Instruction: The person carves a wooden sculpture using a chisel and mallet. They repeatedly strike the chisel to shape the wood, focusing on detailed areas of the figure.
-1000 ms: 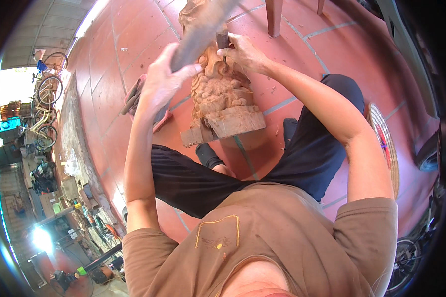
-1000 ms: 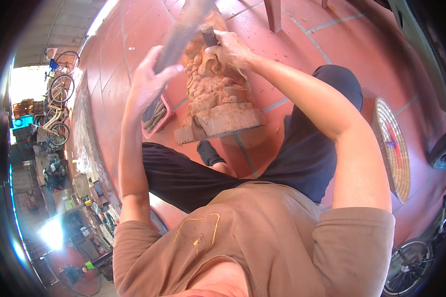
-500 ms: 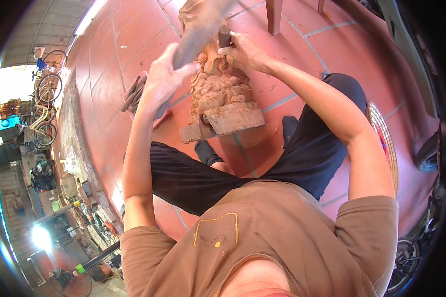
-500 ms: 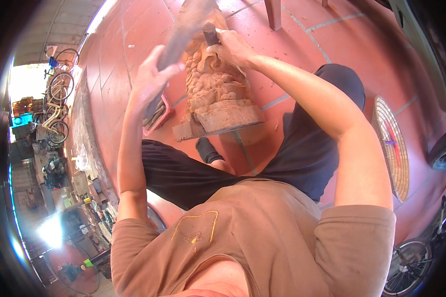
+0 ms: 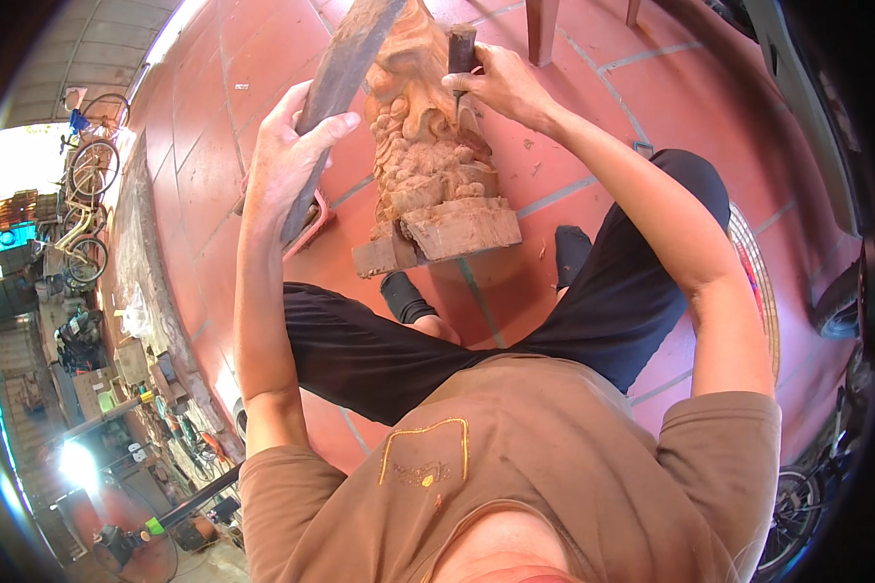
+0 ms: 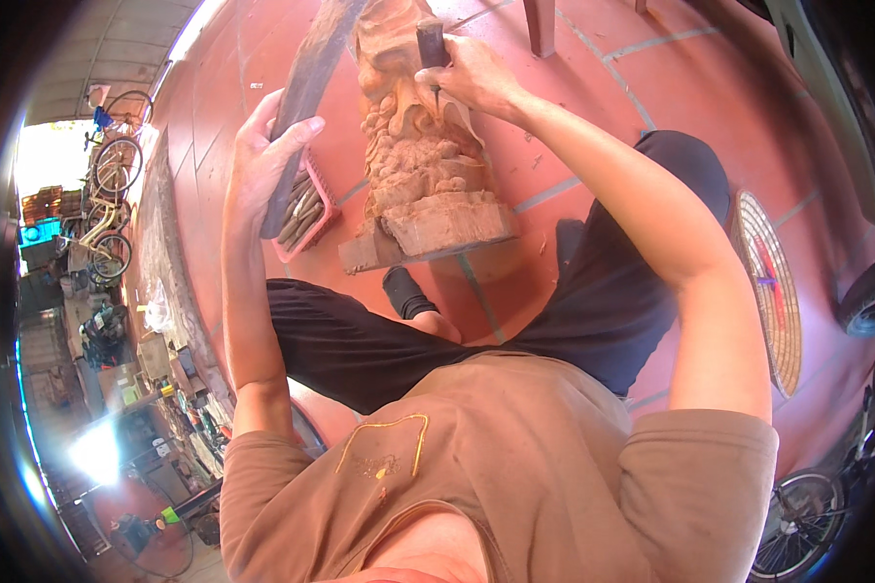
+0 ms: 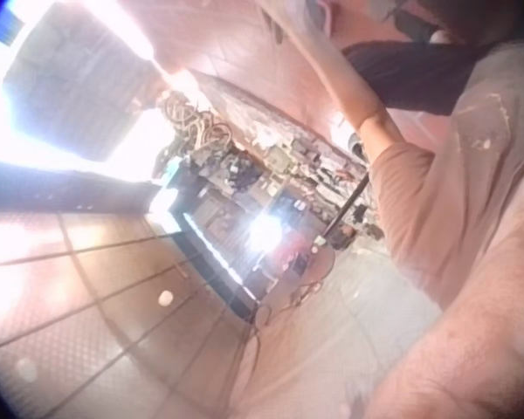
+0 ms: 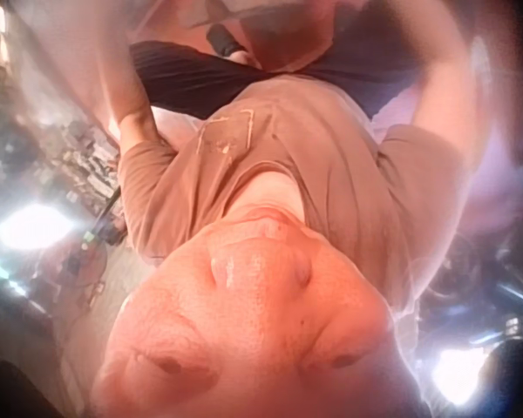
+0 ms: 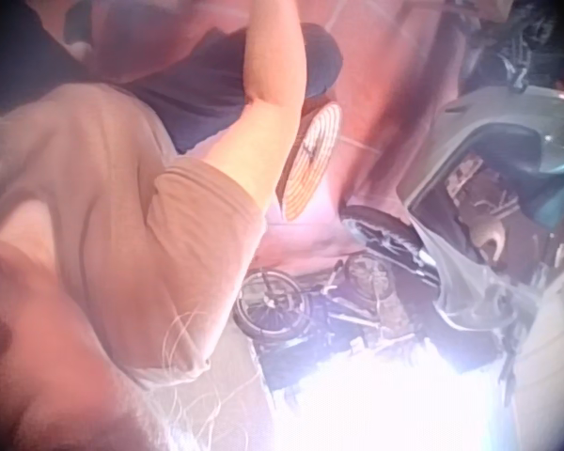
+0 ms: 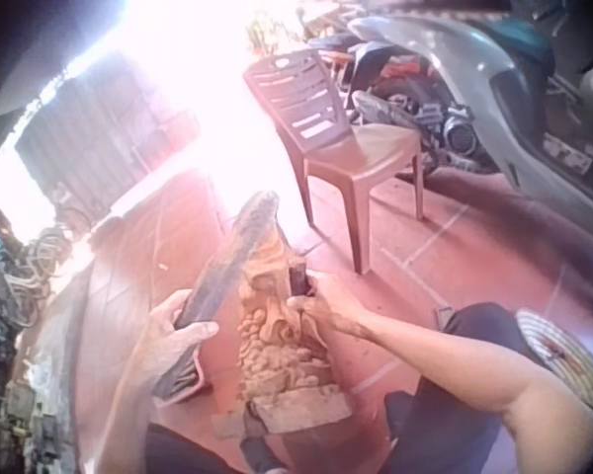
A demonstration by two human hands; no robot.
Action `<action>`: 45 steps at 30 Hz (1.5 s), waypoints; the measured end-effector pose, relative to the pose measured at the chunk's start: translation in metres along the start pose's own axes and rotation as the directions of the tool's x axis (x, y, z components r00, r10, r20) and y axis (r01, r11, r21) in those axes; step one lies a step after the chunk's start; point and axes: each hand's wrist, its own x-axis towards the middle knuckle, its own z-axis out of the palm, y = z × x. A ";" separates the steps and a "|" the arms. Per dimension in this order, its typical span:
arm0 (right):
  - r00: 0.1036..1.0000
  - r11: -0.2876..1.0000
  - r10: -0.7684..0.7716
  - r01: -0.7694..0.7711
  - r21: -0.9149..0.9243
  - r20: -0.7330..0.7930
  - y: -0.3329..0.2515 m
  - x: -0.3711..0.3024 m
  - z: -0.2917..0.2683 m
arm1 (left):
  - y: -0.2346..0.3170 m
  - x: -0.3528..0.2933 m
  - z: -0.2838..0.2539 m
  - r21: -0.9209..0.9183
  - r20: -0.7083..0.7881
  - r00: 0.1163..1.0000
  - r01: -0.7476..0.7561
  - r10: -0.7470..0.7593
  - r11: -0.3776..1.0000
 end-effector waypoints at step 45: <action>0.997 0.995 0.018 -0.026 0.100 0.078 0.009 -0.008 0.014 | 0.007 0.006 0.023 0.154 0.119 0.988 -0.118 0.100 0.981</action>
